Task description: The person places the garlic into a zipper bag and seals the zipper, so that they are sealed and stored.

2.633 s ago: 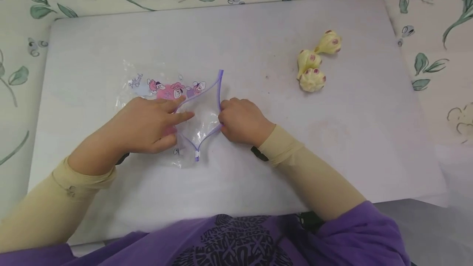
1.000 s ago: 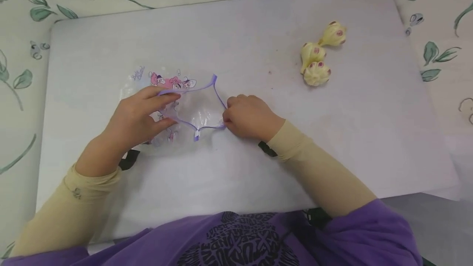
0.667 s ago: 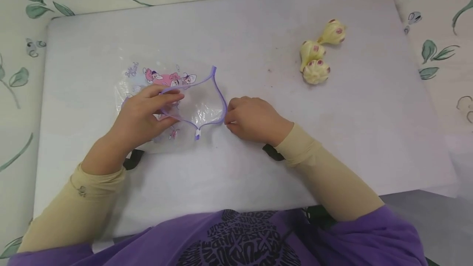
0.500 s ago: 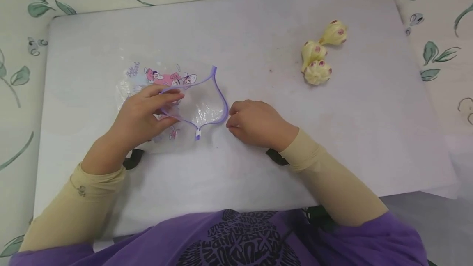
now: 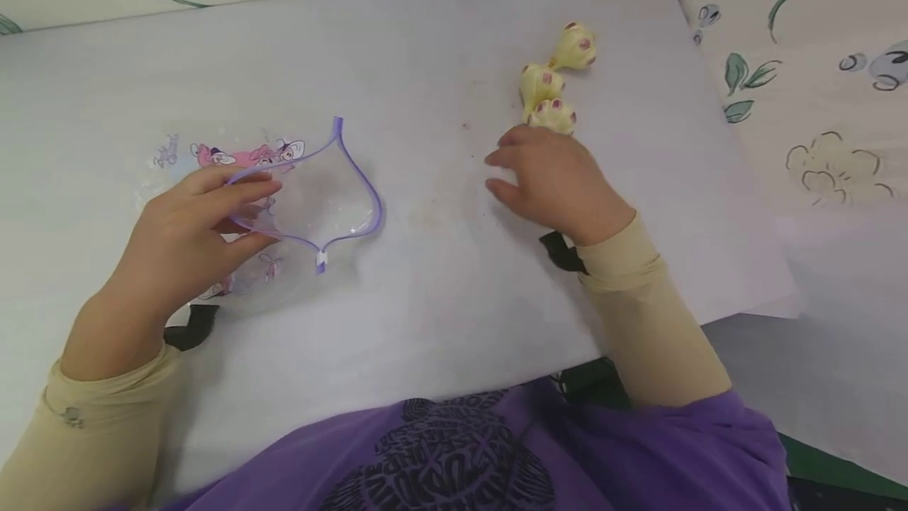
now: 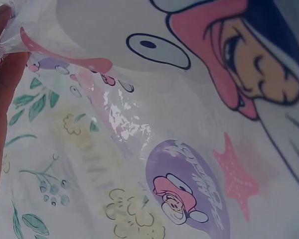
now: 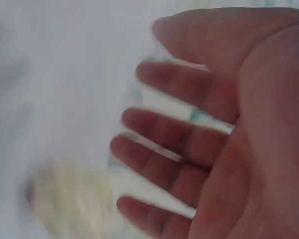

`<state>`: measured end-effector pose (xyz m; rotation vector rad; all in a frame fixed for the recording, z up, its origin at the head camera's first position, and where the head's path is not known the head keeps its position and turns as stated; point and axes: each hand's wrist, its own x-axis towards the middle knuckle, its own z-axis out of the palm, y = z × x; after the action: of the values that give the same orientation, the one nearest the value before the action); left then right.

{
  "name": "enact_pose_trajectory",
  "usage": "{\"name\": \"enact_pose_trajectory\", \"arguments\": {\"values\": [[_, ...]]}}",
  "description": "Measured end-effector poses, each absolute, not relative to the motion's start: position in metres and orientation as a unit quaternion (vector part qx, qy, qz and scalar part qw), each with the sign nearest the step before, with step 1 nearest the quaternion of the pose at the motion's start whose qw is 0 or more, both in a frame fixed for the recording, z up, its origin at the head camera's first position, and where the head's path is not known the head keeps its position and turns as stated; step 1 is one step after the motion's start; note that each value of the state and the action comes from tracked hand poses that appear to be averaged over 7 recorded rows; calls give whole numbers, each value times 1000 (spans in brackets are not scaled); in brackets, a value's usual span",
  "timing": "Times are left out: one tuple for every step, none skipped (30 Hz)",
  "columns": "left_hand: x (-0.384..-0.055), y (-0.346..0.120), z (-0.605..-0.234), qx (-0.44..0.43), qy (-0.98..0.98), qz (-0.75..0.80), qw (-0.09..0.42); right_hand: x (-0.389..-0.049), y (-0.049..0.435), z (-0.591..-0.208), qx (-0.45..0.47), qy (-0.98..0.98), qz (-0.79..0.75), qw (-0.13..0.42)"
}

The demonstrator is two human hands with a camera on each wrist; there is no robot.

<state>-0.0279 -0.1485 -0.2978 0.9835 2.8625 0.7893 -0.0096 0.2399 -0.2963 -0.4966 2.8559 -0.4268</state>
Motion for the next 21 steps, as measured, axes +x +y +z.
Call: {"name": "enact_pose_trajectory", "arguments": {"values": [[-27, -149, -297, 315, 916, 247, 5, -15, 248, -294, -130, 975, -135, 117], [-26, -150, -296, 316, 918, 241, 2, -21, 256, -290, -89, 980, -127, 128], [-25, -150, -296, 315, 919, 237, 0, -25, 264, -288, -53, 982, -124, 133], [-25, -150, -295, 315, 920, 235, -5, -28, 270, -285, -22, 983, -123, 136], [-24, -149, -294, 313, 921, 234, -4, -31, 277, -282, 5, 982, -127, 139], [-23, -149, -294, 311, 921, 235, -5, -33, 281, -280, 31, 980, -131, 143], [-22, -148, -292, 307, 922, 236, -4, -36, 285, -280, 51, 978, -138, 145], [-21, -148, -291, 303, 923, 236, -4, -38, 289, -280, 67, 976, -145, 151], [-21, -147, -290, 302, 923, 237, -4, -40, 292, -281, 80, 972, -151, 160], [-20, -147, -290, 303, 923, 237, -8, -43, 294, -283, 92, 968, -157, 171], [-20, -147, -289, 304, 922, 238, -11, -46, 295, -285, 104, 964, -161, 185], [-20, -147, -289, 307, 921, 238, -16, -48, 296, -288, 114, 959, -163, 201], [-20, -148, -288, 308, 921, 237, -21, -53, 295, -290, 121, 955, -168, 212], [-20, -148, -286, 307, 922, 235, -23, -57, 294, -292, 129, 952, -171, 220], [-20, -149, -285, 305, 923, 235, -24, -62, 291, -294, 135, 949, -174, 225], [-21, -149, -285, 303, 923, 235, -23, -66, 289, -295, 138, 948, -175, 226], [-20, -149, -285, 300, 923, 239, -19, -70, 286, -297, 140, 948, -173, 227], [-20, -149, -286, 298, 923, 242, -17, -73, 284, -298, 140, 949, -170, 226], [-19, -148, -287, 295, 923, 245, -13, -75, 282, -300, 138, 951, -164, 223], [-17, -148, -289, 292, 925, 244, -8, -75, 281, -301, 137, 953, -154, 224], [-15, -147, -291, 294, 923, 246, -6, -74, 280, -303, 135, 954, -145, 226]]}}
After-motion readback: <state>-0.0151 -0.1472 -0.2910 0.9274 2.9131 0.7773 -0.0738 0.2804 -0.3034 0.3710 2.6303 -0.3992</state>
